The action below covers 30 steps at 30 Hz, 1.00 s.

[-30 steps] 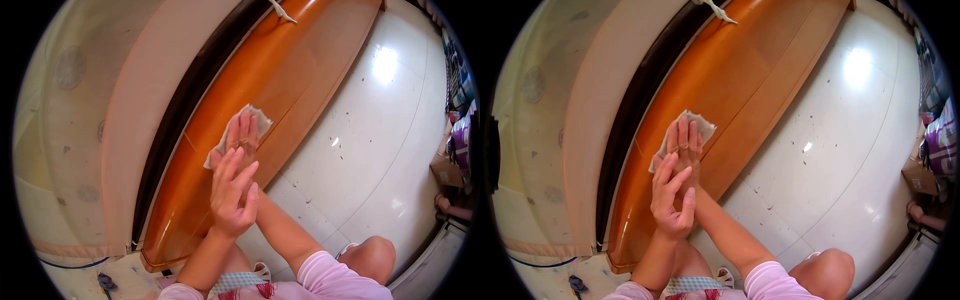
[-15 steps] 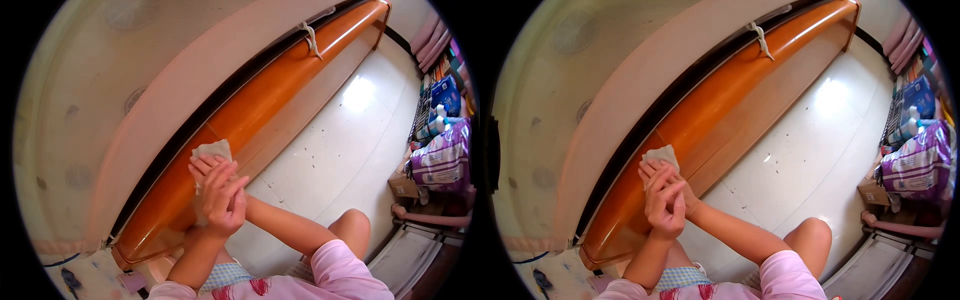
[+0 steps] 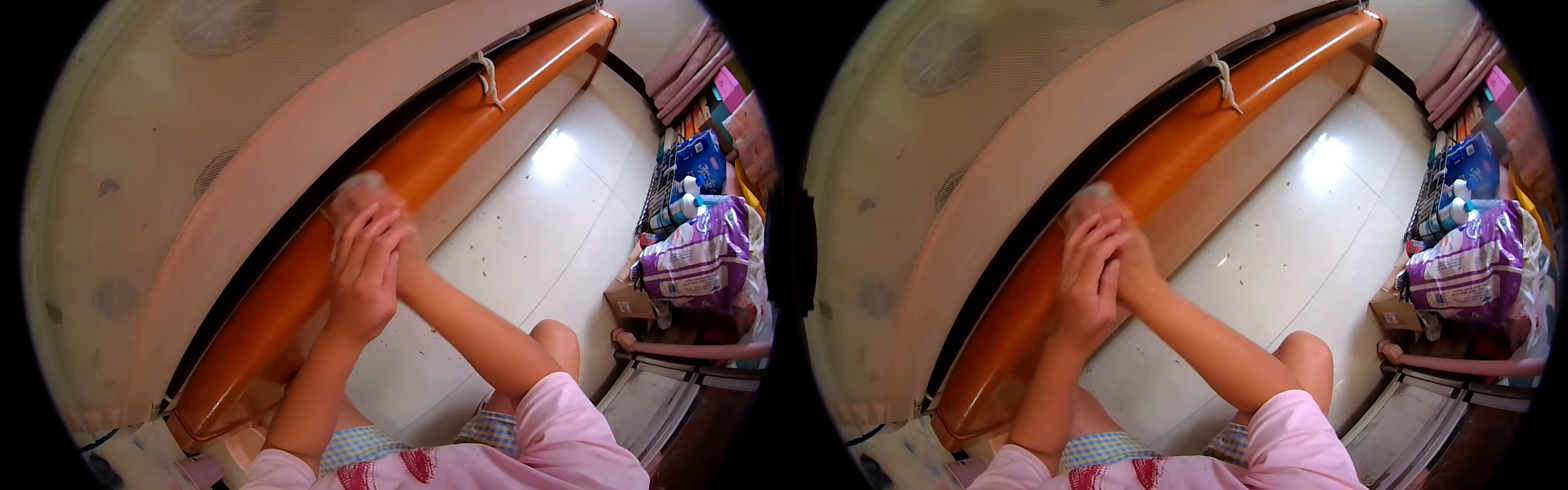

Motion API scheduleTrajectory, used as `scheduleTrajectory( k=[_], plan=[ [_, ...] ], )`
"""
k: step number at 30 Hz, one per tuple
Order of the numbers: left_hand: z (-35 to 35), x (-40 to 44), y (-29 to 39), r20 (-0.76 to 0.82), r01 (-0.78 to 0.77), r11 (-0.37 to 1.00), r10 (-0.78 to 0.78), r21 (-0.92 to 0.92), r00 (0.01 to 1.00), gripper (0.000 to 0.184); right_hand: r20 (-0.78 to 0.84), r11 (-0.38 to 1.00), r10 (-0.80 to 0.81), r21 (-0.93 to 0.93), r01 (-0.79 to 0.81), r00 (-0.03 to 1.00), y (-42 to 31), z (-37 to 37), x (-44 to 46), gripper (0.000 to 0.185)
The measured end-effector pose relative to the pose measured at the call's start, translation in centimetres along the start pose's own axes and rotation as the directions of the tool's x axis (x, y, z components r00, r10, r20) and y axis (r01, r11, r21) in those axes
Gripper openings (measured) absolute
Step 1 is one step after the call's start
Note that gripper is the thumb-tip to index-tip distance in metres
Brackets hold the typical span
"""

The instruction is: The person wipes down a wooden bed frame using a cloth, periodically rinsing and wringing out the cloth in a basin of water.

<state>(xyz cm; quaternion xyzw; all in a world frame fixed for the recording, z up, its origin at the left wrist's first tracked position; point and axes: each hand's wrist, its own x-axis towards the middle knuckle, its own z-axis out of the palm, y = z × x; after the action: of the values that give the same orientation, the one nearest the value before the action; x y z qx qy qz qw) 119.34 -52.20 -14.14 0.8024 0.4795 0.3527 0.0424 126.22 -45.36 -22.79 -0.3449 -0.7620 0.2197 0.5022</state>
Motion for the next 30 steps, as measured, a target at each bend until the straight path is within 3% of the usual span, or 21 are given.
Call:
scheduleTrajectory(
  k=[2, 3, 4, 5, 7, 9, 11, 13, 15, 19, 21, 23, 24, 30],
  plan=[
    [0.9, 1.1, 0.6, 0.050, 0.005, 0.998, -0.008, 0.064, 0.999, 0.031, -0.093, 0.887, 0.260, 0.416, -0.200, 0.961, 0.3, -2.1, 0.7, 0.048],
    [1.4, 1.6, 0.8, 0.094, 0.008, 0.992, -0.020, 0.128, 0.995, 0.035, -0.153, 0.988, 0.135, -0.058, -0.145, 0.979, 0.0, -3.7, 1.3, 0.050],
    [2.3, 1.6, 0.6, 0.056, 0.067, 0.998, -0.067, -0.004, 0.996, 0.039, -0.147, 0.852, 0.001, -0.518, -0.078, 0.989, -0.1, -4.7, 1.4, 0.052],
    [2.8, 1.6, 0.7, 0.066, 0.061, 0.998, -0.061, -0.002, 0.996, 0.039, -0.157, 0.852, 0.008, -0.515, -0.089, 0.988, 0.2, -4.7, 1.2, 0.052],
    [3.1, 1.5, 0.6, -0.053, 0.077, 0.981, -0.068, 0.179, 0.996, 0.039, -0.003, 0.802, -0.110, -0.591, 0.087, 0.994, 0.7, -4.1, 1.5, 0.052],
    [3.4, 1.6, 0.9, -0.063, 0.086, 0.964, -0.072, 0.254, 0.995, 0.041, 0.007, 0.839, -0.126, -0.533, 0.110, 0.992, 0.6, -4.4, 2.0, 0.051],
    [3.5, 2.2, 1.5, -0.086, 0.166, 0.959, -0.150, 0.229, 0.985, 0.037, 0.154, 0.853, -0.077, -0.502, 0.145, 0.985, 0.5, -5.6, 2.7, 0.047],
    [4.0, 3.4, 1.4, -0.068, 0.152, 0.957, -0.139, 0.246, 0.988, 0.037, 0.116, 0.871, -0.070, -0.477, 0.117, 0.991, 1.2, -6.0, 3.2, 0.047],
    [4.8, 5.3, 1.1, -0.038, 0.143, 0.981, -0.139, 0.133, 0.990, 0.037, 0.030, 0.785, 0.041, -0.620, -0.013, 0.999, 2.4, -6.5, 3.9, 0.048],
    [6.9, 8.8, 1.2, 0.041, 0.147, 0.989, -0.146, -0.015, 0.988, 0.040, -0.125, 0.725, 0.101, -0.670, -0.159, 0.987, 5.2, -7.8, 4.6, 0.052],
    [8.0, 9.6, 1.5, 0.034, 0.134, 0.991, -0.133, -0.030, 0.991, 0.041, -0.193, 0.710, 0.157, -0.660, -0.247, 0.968, 5.7, -8.1, 4.6, 0.055],
    [9.1, 9.7, 1.8, 0.052, -0.002, 0.999, 0.000, 0.034, 0.999, 0.040, -0.456, 0.790, 0.236, -0.425, -0.443, 0.858, 5.8, -7.9, 4.1, 0.061],
    [9.1, 9.9, 2.2, 0.053, 0.031, 0.999, -0.029, -0.030, 0.998, 0.040, -0.467, 0.723, 0.249, -0.494, -0.484, 0.848, 5.7, -7.6, 3.9, 0.062],
    [8.7, 9.0, 0.7, 0.132, -0.098, 0.992, 0.108, -0.075, 0.985, 0.035, -0.517, 0.792, 0.225, -0.396, -0.464, 0.826, 4.4, -4.4, 1.9, 0.060]
  ],
)
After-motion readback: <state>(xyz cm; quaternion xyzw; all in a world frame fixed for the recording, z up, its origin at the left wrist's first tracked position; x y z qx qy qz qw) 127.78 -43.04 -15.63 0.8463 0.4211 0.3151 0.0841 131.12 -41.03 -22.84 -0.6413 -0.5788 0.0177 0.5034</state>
